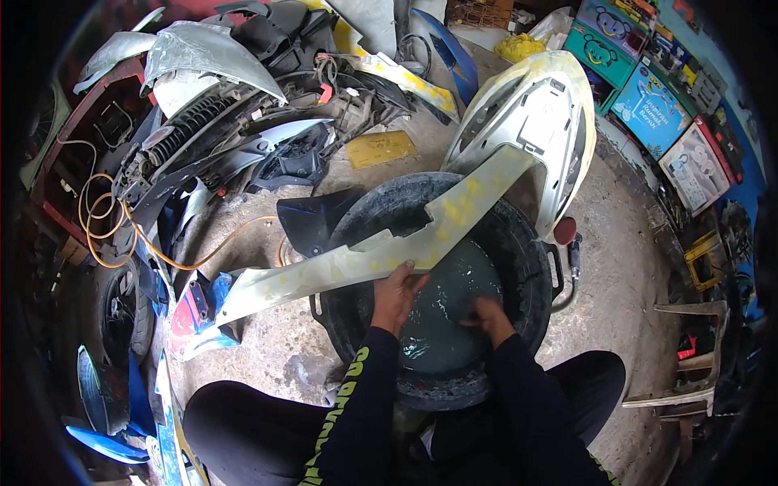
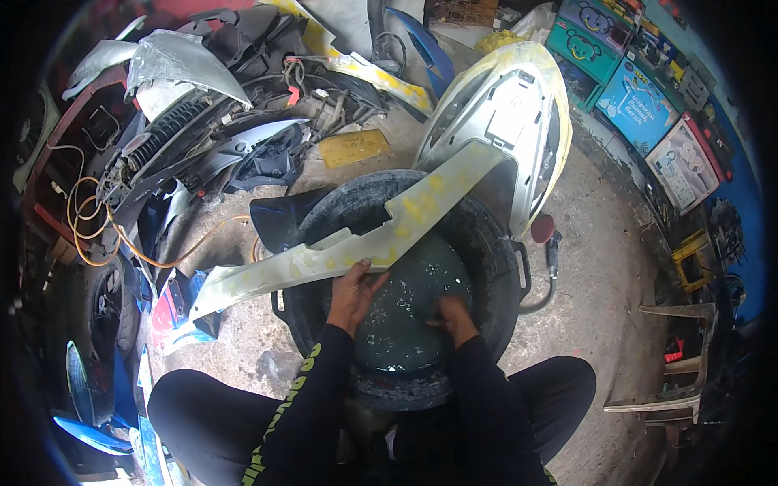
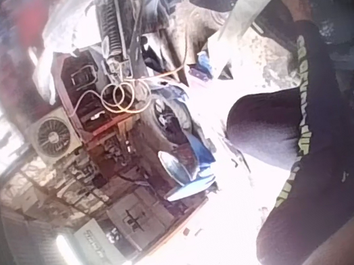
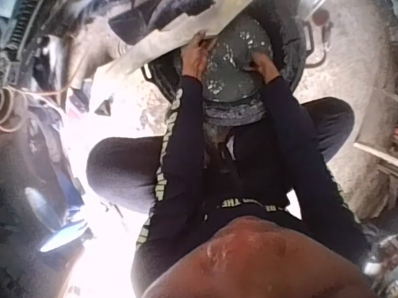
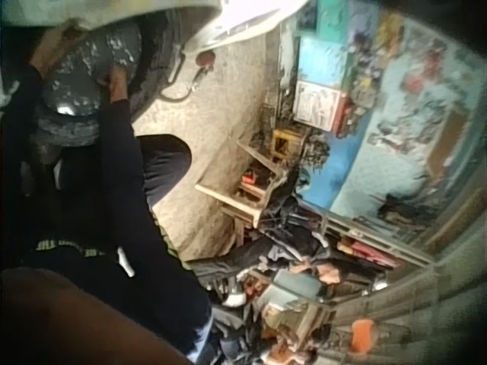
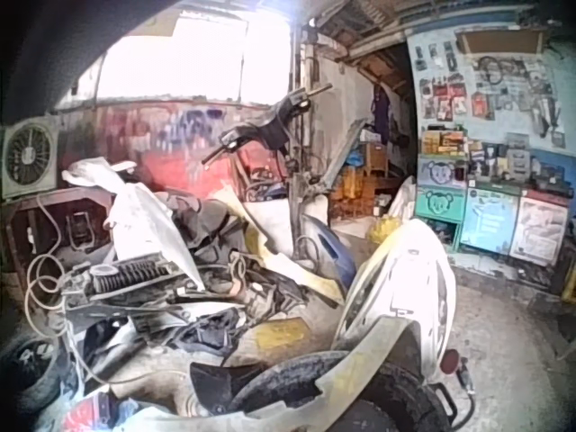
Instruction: The person sands a plastic motorcycle panel using sandpaper while holding it over a basin of water.
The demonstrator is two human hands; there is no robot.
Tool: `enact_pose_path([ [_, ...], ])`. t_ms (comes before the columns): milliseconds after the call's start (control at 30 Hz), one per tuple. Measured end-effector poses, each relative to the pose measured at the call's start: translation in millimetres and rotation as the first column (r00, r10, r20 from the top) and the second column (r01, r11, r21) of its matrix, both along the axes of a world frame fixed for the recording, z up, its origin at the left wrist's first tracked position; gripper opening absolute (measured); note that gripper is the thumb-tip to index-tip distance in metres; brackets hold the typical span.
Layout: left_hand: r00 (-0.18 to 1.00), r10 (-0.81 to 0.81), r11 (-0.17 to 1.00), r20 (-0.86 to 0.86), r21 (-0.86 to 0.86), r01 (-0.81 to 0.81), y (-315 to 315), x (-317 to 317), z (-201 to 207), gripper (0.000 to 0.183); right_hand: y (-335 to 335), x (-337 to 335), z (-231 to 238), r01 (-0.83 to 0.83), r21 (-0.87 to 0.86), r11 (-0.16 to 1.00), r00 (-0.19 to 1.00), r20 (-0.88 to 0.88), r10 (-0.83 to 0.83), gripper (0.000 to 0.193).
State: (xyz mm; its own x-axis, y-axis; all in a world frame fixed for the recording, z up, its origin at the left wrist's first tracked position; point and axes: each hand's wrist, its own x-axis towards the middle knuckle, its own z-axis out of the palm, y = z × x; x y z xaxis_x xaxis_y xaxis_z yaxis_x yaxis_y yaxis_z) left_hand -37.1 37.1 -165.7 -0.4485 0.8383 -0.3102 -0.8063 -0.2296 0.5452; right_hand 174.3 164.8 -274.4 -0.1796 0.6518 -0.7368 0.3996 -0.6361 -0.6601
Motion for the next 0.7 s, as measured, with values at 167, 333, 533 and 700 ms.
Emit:
enact_pose_path([
  [167,0.992,0.085,0.992,-0.095,-0.083,-0.093,9.8,14.3,-4.4,0.042,-5.3,-58.3,164.1,-0.266,0.17,0.949,0.873,-0.375,0.312,0.024],
  [333,0.994,0.082,0.977,-0.079,-0.189,-0.096,31.3,37.4,11.7,0.033,-23.7,-87.6,240.6,-0.532,0.761,0.372,0.735,0.196,0.649,0.025],
  [533,0.987,0.118,0.953,-0.112,-0.268,-0.144,21.6,41.0,30.1,0.035,-35.3,-61.0,252.7,-0.598,0.796,0.091,0.714,0.478,0.511,0.024],
  [700,0.99,0.049,0.981,-0.129,-0.182,-0.072,8.9,30.5,13.9,0.038,-34.8,-44.8,228.8,-0.72,0.693,0.031,0.623,0.625,0.471,0.055],
])
